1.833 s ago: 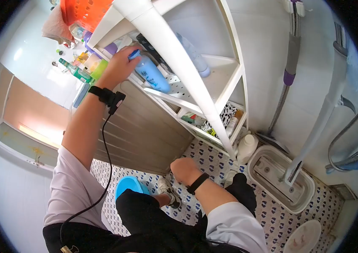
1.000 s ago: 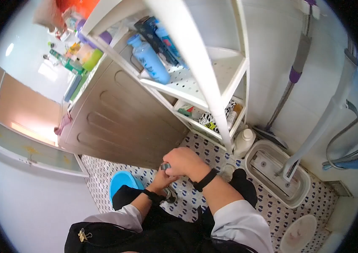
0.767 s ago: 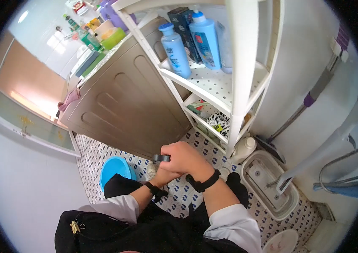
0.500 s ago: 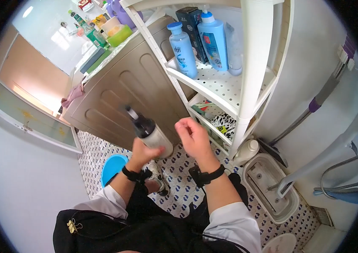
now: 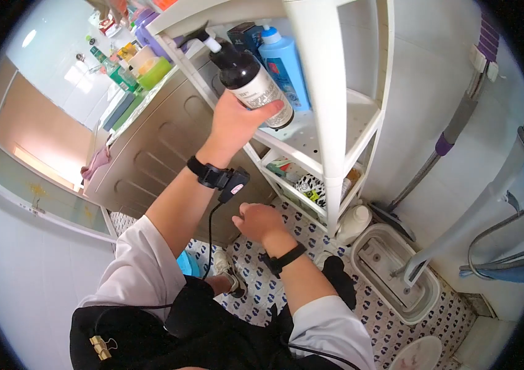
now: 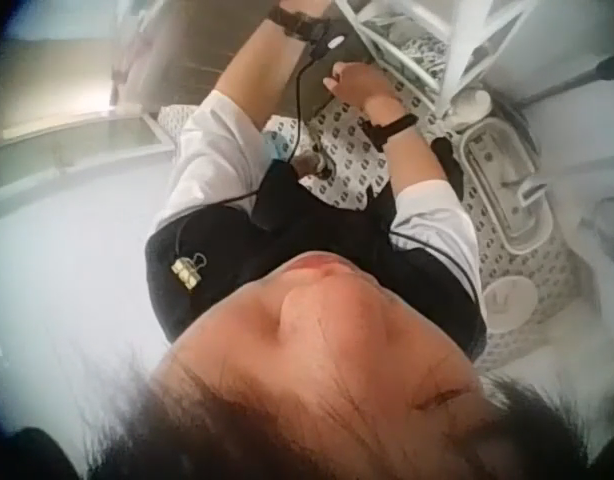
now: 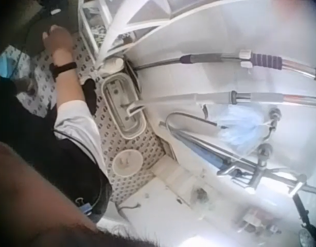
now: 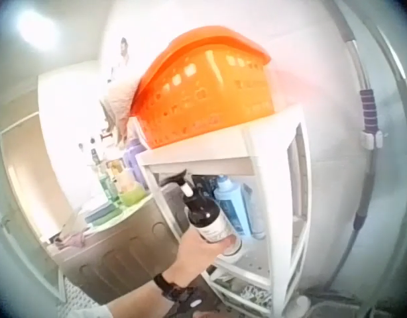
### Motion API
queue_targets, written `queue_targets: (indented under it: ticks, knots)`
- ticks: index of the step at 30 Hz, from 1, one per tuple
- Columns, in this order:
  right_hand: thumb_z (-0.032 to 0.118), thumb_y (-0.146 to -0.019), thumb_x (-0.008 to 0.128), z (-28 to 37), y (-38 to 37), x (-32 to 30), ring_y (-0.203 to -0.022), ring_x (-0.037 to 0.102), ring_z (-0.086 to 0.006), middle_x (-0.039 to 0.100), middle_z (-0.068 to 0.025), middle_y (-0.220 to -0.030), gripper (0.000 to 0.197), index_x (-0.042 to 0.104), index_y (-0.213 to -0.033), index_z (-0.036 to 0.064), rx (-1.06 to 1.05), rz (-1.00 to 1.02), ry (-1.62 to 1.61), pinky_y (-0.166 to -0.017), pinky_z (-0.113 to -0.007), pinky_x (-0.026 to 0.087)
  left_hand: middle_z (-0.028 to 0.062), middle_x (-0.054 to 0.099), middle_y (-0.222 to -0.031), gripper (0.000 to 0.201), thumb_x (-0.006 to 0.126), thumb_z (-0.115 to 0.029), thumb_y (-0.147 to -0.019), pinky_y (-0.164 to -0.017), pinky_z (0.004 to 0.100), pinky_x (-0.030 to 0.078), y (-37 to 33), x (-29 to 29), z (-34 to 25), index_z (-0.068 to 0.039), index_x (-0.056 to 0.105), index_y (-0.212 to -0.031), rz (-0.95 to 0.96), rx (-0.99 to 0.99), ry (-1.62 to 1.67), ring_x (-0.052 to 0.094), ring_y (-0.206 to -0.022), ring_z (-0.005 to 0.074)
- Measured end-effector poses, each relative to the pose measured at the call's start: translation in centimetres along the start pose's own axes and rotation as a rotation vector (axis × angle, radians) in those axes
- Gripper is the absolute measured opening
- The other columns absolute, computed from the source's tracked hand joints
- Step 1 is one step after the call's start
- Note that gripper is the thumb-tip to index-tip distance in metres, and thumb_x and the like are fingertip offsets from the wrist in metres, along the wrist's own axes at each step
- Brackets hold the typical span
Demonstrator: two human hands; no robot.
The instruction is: The person cleans a washing machine by wiping the exterior surfaces with a cloth, then organizes various bottles and items on a nearby storage rack.
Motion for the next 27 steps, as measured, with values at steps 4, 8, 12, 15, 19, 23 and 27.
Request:
queue_targets:
  ticks: [4,8,12,15,19,23,27]
  knots:
    - [0.041,-0.098,0.061,-0.4,0.0,0.6,-0.102,0.069,-0.038,0.073,-0.0176,-0.106,0.036,0.067,-0.103,0.0057,-0.028,0.063,0.009,-0.088,-0.048,0.055,0.02,0.074,-0.111,0.07,0.092,-0.028,-0.072,-0.09,0.0403,0.056,-0.2,1.1,2.1,0.002,0.054,-0.123,-0.122,-0.042,-0.196,0.073,-0.103,0.0338]
    - [0.041,-0.097,0.064,-0.8,0.6,0.3,-0.093,0.07,-0.036,0.074,-0.0147,-0.094,0.036,0.068,-0.099,0.0048,0.0,0.064,0.042,-0.082,-0.046,0.055,0.0252,0.074,-0.106,0.072,0.089,-0.033,-0.075,-0.09,0.0477,0.056,0.3,2.0,3.0,0.002,0.051,-0.125,-0.112,-0.038,-0.359,0.07,-0.101,0.0453]
    - [0.041,-0.096,0.065,-2.6,0.5,0.5,-0.092,0.07,-0.036,0.074,-0.0149,-0.093,0.037,0.069,-0.102,0.0047,0.013,0.066,0.046,-0.081,-0.045,0.055,0.028,0.072,-0.105,0.066,0.086,-0.027,-0.076,-0.09,0.0487,0.056,0.2,2.0,2.7,0.002,0.05,-0.123,-0.13,-0.114,-0.369,0.07,-0.1,0.0466]
    - [0.04,-0.097,0.064,-2.9,0.8,1.0,-0.1,0.069,-0.0388,0.073,-0.0193,-0.103,0.038,0.068,-0.104,0.0032,0.046,0.147,0.0,-0.088,-0.047,0.055,0.0296,0.071,-0.106,0.066,0.084,-0.032,-0.08,-0.088,0.0468,0.057,0.5,1.1,2.6,0.01,0.052,-0.119,-0.124,-0.144,-0.412,0.071,-0.102,0.0436]
    - [0.041,-0.096,0.065,-3.8,1.4,0.6,-0.1,0.07,-0.0381,0.074,-0.0177,-0.102,0.037,0.068,-0.103,0.0042,0.068,0.189,0.048,-0.088,-0.047,0.055,0.0233,0.072,-0.106,0.061,0.083,-0.035,-0.083,-0.08,0.0417,0.059,2.8,0.4,1.5,0.003,0.058,-0.124,-0.015,0.005,-0.558,0.073,-0.093,0.0371]
    - [0.039,-0.094,0.067,-4.2,2.5,0.6,-0.098,0.07,-0.0377,0.074,-0.0167,-0.1,0.034,0.068,-0.103,0.006,0.046,0.14,0.022,-0.085,-0.048,0.055,0.0095,0.075,-0.104,0.032,0.085,-0.024,-0.084,-0.074,0.0303,0.059,6.8,-8.2,-5.5,-0.005,0.073,-0.106,-0.013,0.143,-0.706,0.072,-0.085,0.0187]
    - [0.037,-0.092,0.07,-3.2,3.3,1.0,-0.095,0.07,-0.038,0.074,-0.0167,-0.096,0.032,0.069,-0.101,0.0064,-0.03,0.105,-0.015,-0.08,-0.049,0.056,0.0101,0.076,-0.102,0.033,0.08,-0.03,-0.09,-0.079,0.0335,0.057,4.2,-22.1,-10.5,-0.005,0.073,-0.111,-0.183,0.114,-1.114,0.071,-0.088,0.0205]
Point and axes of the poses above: each hand's wrist, its own y-axis away from the middle knuckle, its own x-axis out of the palm, z = x × y, the point moved 9 cm from there along -y, towards the middle knuckle
